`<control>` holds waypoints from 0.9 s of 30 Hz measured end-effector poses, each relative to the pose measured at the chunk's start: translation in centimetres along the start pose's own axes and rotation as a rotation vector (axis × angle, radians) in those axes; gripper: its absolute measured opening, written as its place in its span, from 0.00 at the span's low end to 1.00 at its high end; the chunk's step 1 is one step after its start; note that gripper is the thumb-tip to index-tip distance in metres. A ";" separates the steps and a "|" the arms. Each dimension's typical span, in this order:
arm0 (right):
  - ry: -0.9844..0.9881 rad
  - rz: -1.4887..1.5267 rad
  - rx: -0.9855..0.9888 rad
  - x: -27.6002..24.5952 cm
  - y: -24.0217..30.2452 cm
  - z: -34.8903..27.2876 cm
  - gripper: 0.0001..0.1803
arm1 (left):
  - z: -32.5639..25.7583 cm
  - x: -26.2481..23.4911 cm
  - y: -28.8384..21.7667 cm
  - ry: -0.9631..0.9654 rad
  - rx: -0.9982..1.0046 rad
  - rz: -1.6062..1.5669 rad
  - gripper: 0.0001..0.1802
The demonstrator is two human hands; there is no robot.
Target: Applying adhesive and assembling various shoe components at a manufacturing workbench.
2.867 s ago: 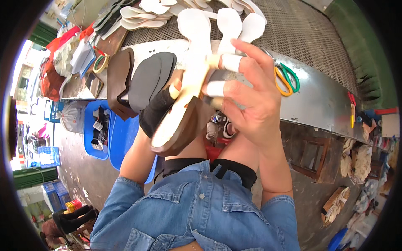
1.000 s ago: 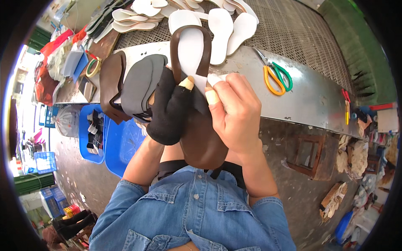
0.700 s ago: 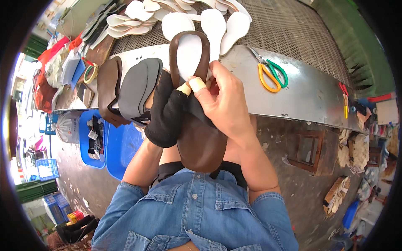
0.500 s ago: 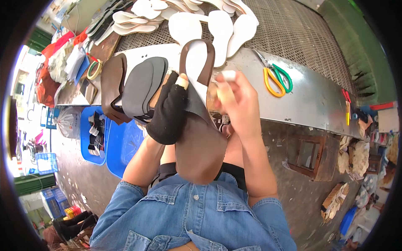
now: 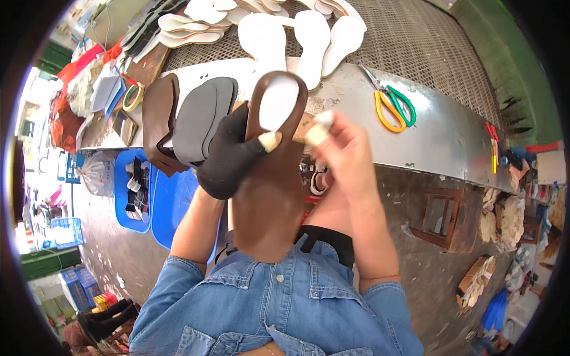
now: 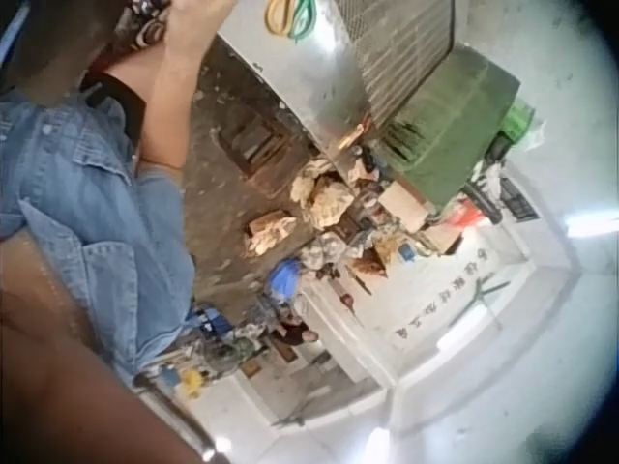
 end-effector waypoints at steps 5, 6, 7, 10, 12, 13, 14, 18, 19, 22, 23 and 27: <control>0.066 -0.124 -0.115 -1.2 5.9 2.2 0.12 | -0.5 0.8 -0.9 0.378 -0.128 0.023 0.24; 0.232 -0.273 -0.114 0.4 6.5 2.5 0.13 | -0.5 0.8 -0.7 0.390 -0.132 0.016 0.24; 0.404 -0.426 -0.114 1.7 6.5 2.6 0.13 | -0.4 0.9 -0.6 0.418 -0.146 0.039 0.24; 0.455 -0.464 -0.151 1.6 6.0 3.4 0.15 | -1.7 0.3 -2.5 0.285 0.127 0.239 0.25; 0.380 -0.465 -0.163 1.5 5.8 2.6 0.14 | -2.1 -0.3 -3.4 0.110 0.410 0.413 0.27; 0.325 -0.366 -0.184 1.7 5.7 2.3 0.14 | -1.8 -0.1 -2.0 0.056 0.442 0.284 0.30; 0.271 -0.266 -0.203 1.7 5.6 2.5 0.13 | -1.4 0.3 -0.1 0.003 0.473 0.154 0.33; 0.127 -0.205 -0.245 1.6 3.6 2.6 0.13 | -1.7 1.1 4.0 -0.152 0.528 -0.239 0.43; 0.061 -0.157 -0.218 1.7 3.4 2.5 0.13 | -3.1 0.6 3.8 -0.153 0.520 -0.252 0.43; 0.107 -0.028 0.007 1.0 1.2 2.4 0.13 | -4.7 0.7 3.5 -0.148 0.506 -0.289 0.42; 0.108 -0.028 0.007 1.0 1.2 2.6 0.13 | -4.0 0.7 3.7 -0.145 0.502 -0.302 0.42; 0.111 -0.199 -0.214 1.9 1.5 2.2 0.14 | -3.6 1.3 4.4 -0.127 0.473 -0.365 0.41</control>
Point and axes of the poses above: each hand's wrist, its own z-axis towards the middle knuckle, its own x-axis out of the palm, y = z × x, the point moved 6 cm from there along z, towards the middle knuckle, and after that the axes turned 11 degrees about x, right-handed, at the moved point
